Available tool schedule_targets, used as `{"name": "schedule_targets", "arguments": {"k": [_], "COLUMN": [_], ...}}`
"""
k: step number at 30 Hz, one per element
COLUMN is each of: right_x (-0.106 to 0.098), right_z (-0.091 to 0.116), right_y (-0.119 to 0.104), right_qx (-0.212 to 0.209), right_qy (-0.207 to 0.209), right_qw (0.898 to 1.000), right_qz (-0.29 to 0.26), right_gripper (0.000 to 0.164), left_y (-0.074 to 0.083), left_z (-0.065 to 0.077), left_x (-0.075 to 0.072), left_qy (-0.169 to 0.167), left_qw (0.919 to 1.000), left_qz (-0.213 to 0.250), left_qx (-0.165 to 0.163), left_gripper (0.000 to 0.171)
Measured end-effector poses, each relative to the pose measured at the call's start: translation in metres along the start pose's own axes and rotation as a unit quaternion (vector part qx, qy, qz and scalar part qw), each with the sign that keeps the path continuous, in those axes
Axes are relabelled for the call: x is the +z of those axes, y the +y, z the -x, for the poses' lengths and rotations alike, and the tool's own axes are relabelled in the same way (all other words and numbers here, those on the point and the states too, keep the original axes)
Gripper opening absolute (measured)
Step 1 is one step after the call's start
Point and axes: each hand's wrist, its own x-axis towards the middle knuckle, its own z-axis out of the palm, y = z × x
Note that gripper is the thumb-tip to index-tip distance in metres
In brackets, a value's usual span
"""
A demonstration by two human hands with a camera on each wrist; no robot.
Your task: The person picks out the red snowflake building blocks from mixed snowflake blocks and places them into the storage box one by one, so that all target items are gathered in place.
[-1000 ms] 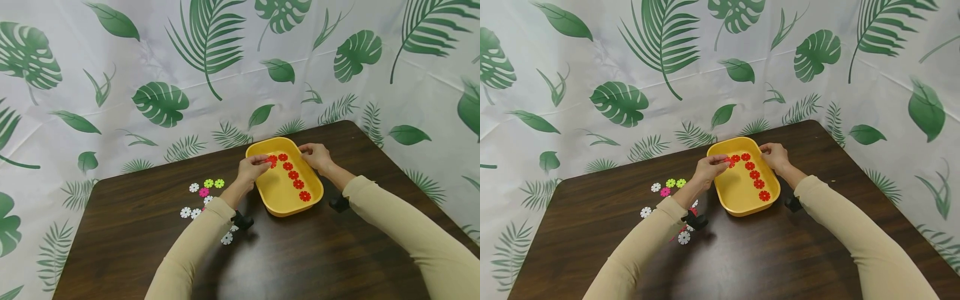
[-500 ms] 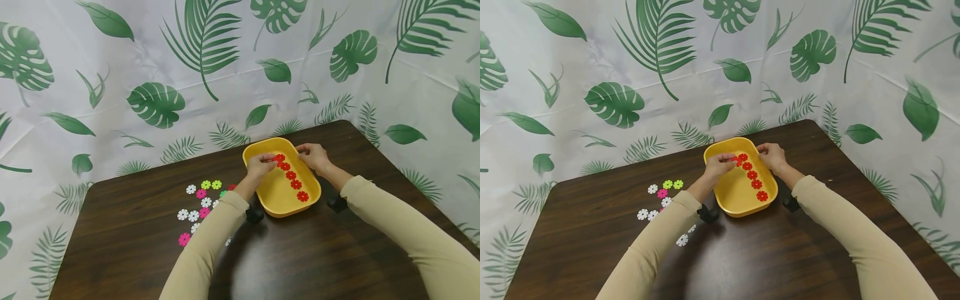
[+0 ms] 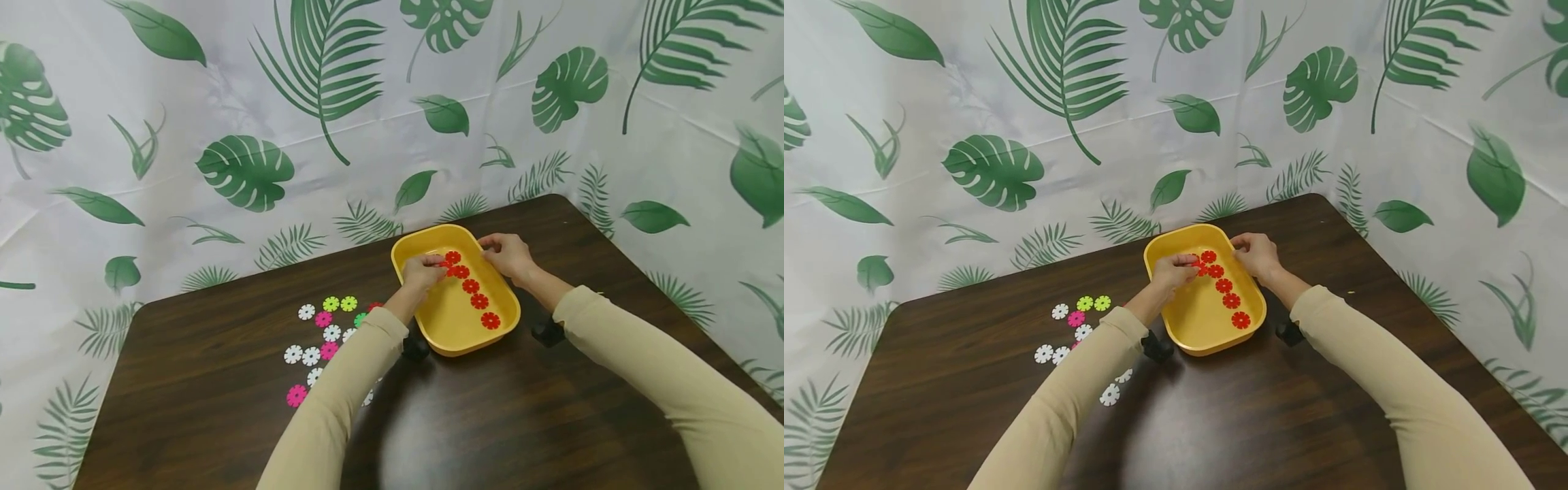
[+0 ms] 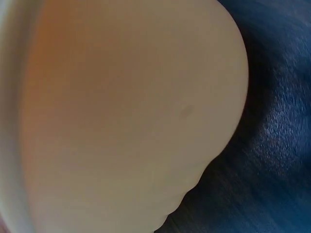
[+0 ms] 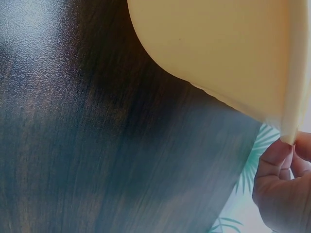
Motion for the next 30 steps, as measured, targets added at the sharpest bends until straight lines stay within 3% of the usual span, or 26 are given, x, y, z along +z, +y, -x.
{"name": "schedule_targets", "arguments": {"k": [7,19,30], "right_x": [0.001,0.001,0.000], "right_z": [-0.002,0.000,-0.001], "right_y": [0.000,-0.001,0.001], "right_qx": [-0.002,-0.001,0.000], "right_qy": [0.003,-0.002,0.000], "right_qw": [1.000,1.000,1.000], "right_qz": [0.004,-0.002,0.001], "right_gripper": [0.033,0.033,0.032], "left_y": [-0.002,-0.005,-0.007], "left_z": [-0.006,-0.013,-0.018], "left_x": [0.002,0.002,0.005], "left_qy": [0.028,0.058,0.055], "left_qw": [0.9981,0.9922,0.9894], "left_qz": [-0.054,-0.101,-0.122], "left_qx": [-0.012,-0.042,-0.056], "left_gripper": [0.024,0.025,0.026]}}
